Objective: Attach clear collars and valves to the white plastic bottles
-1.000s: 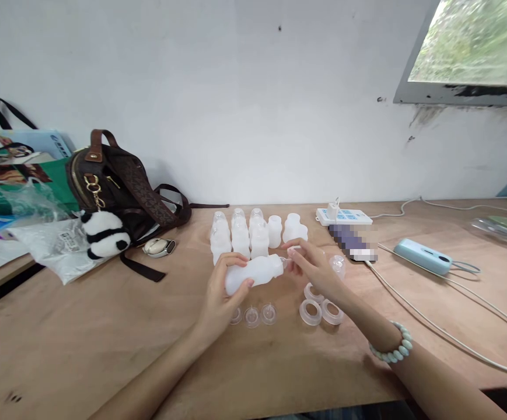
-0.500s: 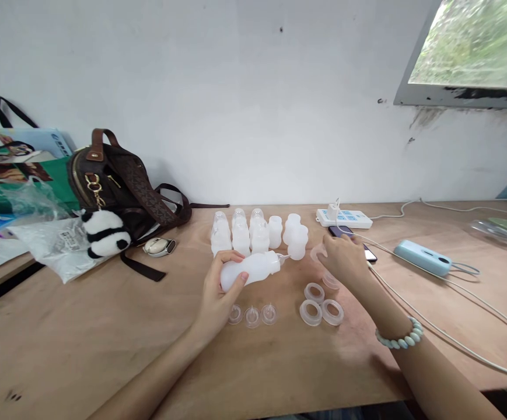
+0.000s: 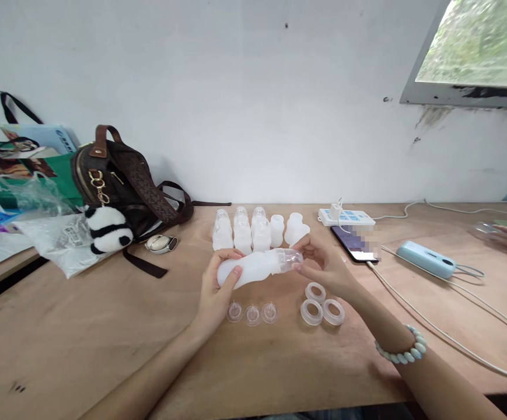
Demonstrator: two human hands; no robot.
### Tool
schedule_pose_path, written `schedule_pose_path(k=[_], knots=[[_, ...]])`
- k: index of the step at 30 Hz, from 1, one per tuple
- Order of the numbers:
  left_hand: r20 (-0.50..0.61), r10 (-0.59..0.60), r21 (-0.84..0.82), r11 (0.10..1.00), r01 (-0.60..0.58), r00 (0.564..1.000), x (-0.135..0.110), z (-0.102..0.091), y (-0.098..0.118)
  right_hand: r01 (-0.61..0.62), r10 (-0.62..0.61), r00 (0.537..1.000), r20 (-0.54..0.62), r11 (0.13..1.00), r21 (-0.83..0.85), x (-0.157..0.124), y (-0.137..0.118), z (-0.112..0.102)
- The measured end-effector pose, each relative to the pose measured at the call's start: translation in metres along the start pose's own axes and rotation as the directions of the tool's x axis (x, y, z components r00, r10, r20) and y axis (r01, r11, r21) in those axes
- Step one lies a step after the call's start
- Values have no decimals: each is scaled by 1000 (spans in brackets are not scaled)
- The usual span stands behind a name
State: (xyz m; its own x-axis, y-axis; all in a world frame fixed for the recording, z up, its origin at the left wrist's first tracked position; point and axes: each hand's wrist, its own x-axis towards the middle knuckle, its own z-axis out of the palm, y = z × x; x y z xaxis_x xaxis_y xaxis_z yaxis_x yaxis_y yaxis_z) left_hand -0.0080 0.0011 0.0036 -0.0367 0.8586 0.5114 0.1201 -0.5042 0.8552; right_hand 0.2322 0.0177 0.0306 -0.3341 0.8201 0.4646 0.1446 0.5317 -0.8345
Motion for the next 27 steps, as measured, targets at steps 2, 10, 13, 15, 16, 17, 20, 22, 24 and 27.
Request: schedule_pose_path(k=[2, 10, 13, 15, 16, 17, 20, 22, 24, 27], knots=[[23, 23, 8, 1000, -23, 999, -1, 0, 1, -10, 9, 1000, 30, 999, 36, -3, -2, 6], [163, 68, 25, 997, -73, 984, 0, 0, 2, -19, 47, 979, 196, 990, -143, -9, -1, 11], [197, 61, 13, 998, -64, 978, 1, -1, 0, -30, 66, 969, 238, 988, -149, -10, -1, 12], [203, 58, 9, 998, -62, 977, 2, -1, -1, -31, 66, 967, 247, 989, -142, -11, -1, 13], [200, 57, 8, 998, -60, 978, 2, -1, -1, -22, 56, 969, 242, 990, -140, -11, 0, 14], [196, 58, 7, 998, -60, 979, 1, -1, -1, -8, 41, 972, 233, 990, -138, -12, 1, 15], [192, 71, 3, 997, -73, 979, 0, 0, -2, 47, -26, 980, 196, 993, -105, -11, 4, 21], [190, 88, 4, 996, -91, 978, -2, 1, -2, 66, -54, 986, 160, 995, -73, -11, 5, 26], [191, 104, 12, 994, -108, 976, -2, 1, -3, 63, -54, 991, 121, 996, -71, -10, 6, 31], [193, 109, 27, 993, -117, 975, -2, 1, -3, 54, -48, 997, 56, 991, -118, -11, 6, 37]])
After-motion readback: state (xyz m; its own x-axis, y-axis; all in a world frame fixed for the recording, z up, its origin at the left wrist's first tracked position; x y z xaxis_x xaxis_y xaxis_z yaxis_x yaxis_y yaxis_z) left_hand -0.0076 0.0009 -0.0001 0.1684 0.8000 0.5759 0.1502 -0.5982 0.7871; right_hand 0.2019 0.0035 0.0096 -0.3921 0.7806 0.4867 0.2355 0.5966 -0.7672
